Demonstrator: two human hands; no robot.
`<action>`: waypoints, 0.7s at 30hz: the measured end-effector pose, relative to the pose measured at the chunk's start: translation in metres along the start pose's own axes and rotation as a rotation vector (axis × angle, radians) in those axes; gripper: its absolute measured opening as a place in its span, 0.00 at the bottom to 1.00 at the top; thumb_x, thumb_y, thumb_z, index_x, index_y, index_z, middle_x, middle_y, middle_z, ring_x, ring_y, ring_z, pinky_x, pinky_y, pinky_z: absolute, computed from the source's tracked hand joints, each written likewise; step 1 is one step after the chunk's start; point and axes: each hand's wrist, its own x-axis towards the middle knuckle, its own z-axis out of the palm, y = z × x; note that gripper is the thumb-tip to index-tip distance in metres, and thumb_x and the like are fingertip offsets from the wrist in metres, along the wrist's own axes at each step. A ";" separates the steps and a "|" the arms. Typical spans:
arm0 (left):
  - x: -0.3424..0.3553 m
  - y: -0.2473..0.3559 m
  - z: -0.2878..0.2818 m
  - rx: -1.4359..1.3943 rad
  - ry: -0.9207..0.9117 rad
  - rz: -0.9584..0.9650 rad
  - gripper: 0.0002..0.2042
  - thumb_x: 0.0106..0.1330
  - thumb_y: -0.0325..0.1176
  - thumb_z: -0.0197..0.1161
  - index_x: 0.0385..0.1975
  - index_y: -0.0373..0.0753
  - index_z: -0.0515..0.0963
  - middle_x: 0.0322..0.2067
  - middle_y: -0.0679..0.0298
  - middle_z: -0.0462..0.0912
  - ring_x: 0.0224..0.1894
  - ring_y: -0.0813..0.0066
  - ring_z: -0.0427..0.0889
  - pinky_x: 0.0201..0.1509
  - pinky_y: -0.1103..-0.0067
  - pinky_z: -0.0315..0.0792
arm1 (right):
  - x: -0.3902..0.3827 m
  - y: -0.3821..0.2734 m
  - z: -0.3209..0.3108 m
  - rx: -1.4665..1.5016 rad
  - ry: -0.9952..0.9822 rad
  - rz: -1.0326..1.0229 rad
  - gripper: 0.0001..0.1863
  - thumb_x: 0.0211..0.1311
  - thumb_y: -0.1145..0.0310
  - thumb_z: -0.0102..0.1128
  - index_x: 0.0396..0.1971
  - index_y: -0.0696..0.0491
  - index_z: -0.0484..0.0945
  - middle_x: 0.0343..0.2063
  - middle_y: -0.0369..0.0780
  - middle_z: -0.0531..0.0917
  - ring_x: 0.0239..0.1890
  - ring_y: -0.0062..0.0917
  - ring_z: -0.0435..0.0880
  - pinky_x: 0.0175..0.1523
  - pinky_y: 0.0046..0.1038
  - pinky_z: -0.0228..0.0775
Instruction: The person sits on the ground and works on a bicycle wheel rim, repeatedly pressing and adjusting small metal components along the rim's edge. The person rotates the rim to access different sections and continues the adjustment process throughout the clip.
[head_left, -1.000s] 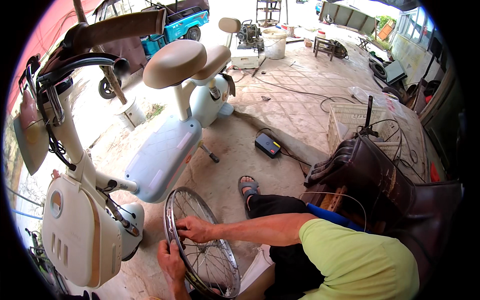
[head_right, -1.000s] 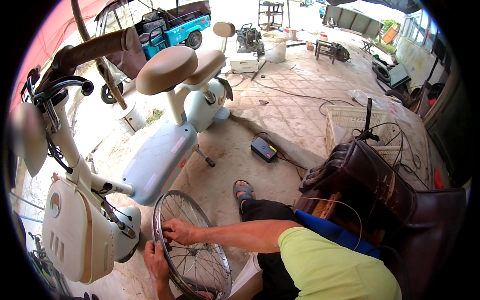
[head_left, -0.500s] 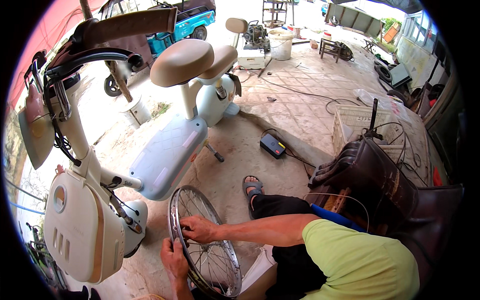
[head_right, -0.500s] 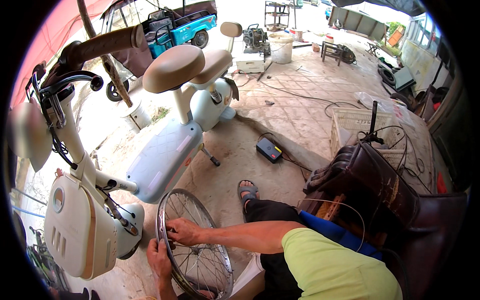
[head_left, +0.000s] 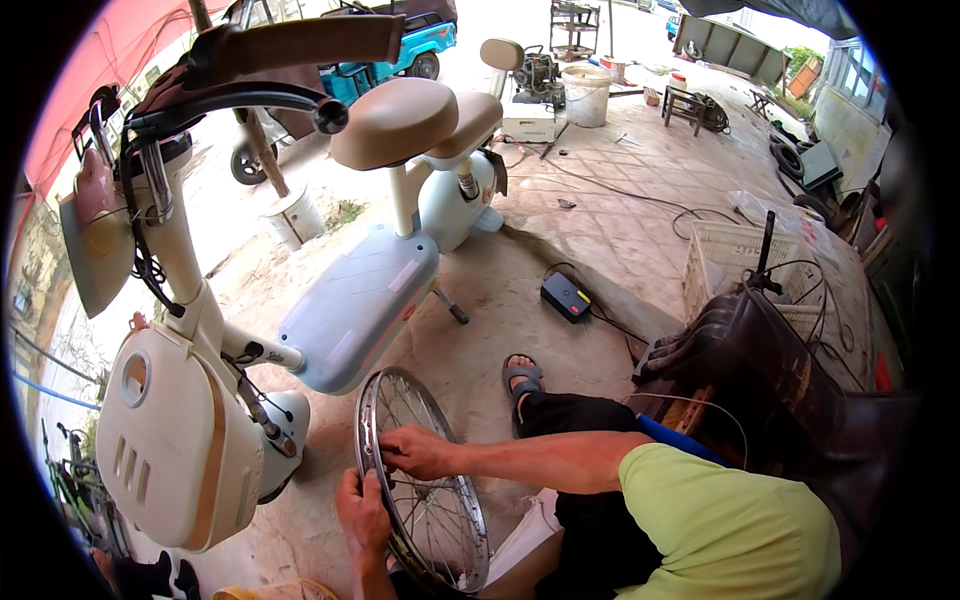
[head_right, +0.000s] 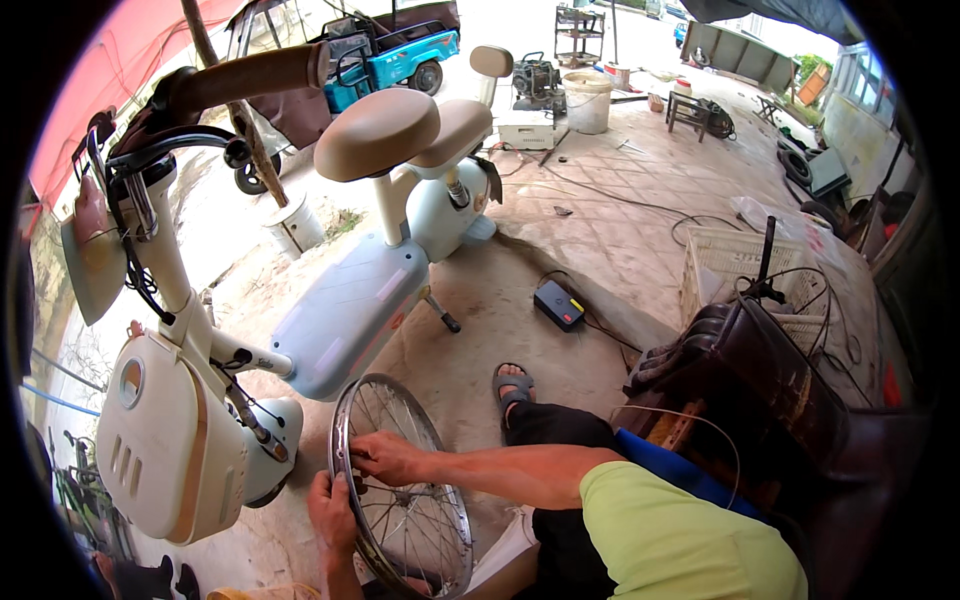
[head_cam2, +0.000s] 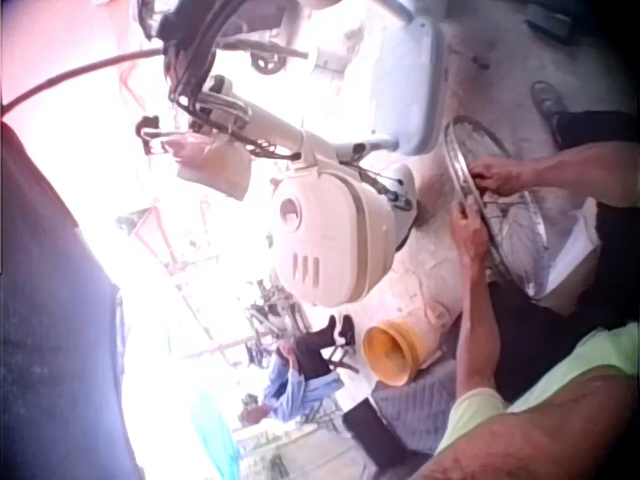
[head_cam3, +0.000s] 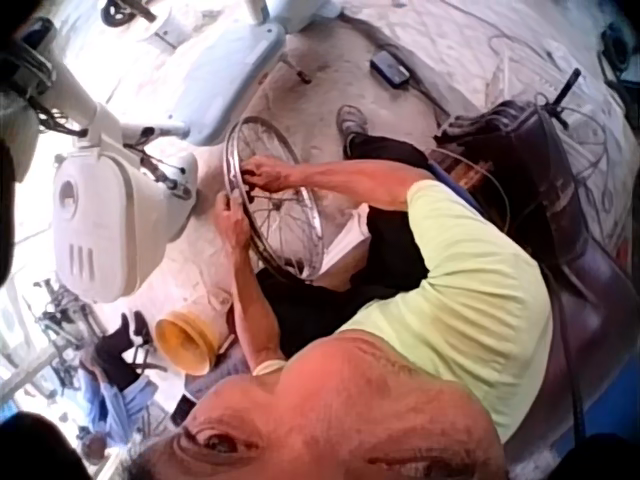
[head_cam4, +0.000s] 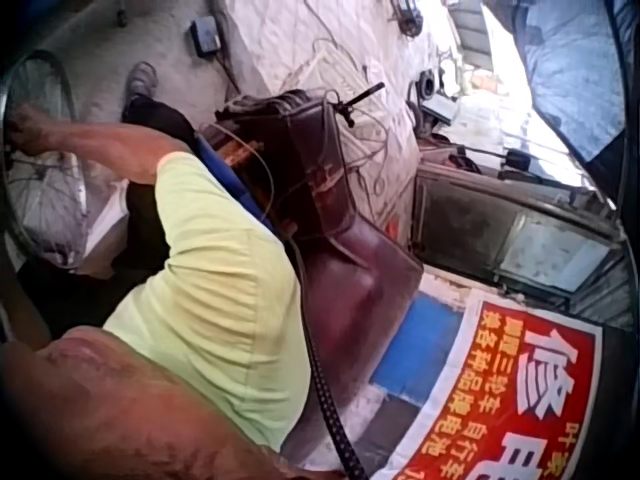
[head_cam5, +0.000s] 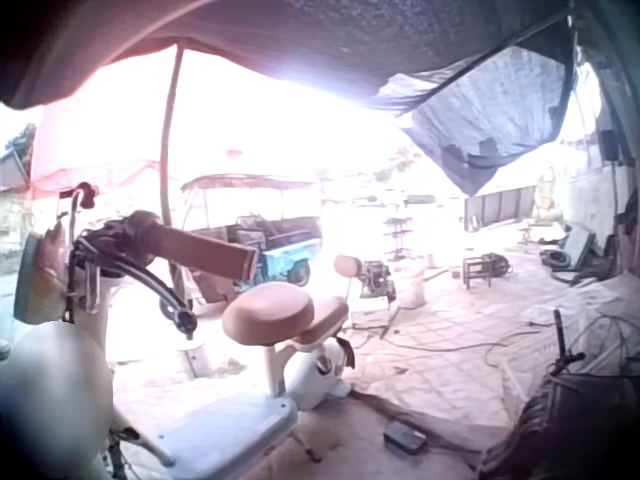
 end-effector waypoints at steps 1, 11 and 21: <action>-0.001 0.002 0.001 -0.002 0.004 -0.009 0.10 0.75 0.33 0.57 0.34 0.33 0.79 0.27 0.67 0.79 0.28 0.82 0.73 0.34 0.80 0.68 | 0.000 0.001 -0.001 -0.009 0.004 0.009 0.11 0.74 0.64 0.53 0.41 0.55 0.80 0.32 0.46 0.86 0.33 0.37 0.88 0.40 0.36 0.78; 0.004 -0.017 -0.011 0.243 0.041 0.064 0.18 0.72 0.45 0.56 0.43 0.34 0.80 0.36 0.44 0.83 0.39 0.46 0.83 0.45 0.60 0.74 | 0.002 0.006 0.009 0.012 0.015 0.099 0.11 0.69 0.70 0.59 0.46 0.54 0.84 0.35 0.41 0.88 0.38 0.24 0.85 0.46 0.31 0.78; -0.009 0.006 -0.013 0.162 0.029 0.022 0.17 0.73 0.44 0.57 0.39 0.32 0.75 0.32 0.44 0.81 0.35 0.49 0.81 0.43 0.63 0.73 | 0.001 0.011 0.008 0.024 0.003 0.071 0.07 0.72 0.74 0.54 0.37 0.60 0.80 0.30 0.35 0.83 0.35 0.17 0.78 0.42 0.26 0.73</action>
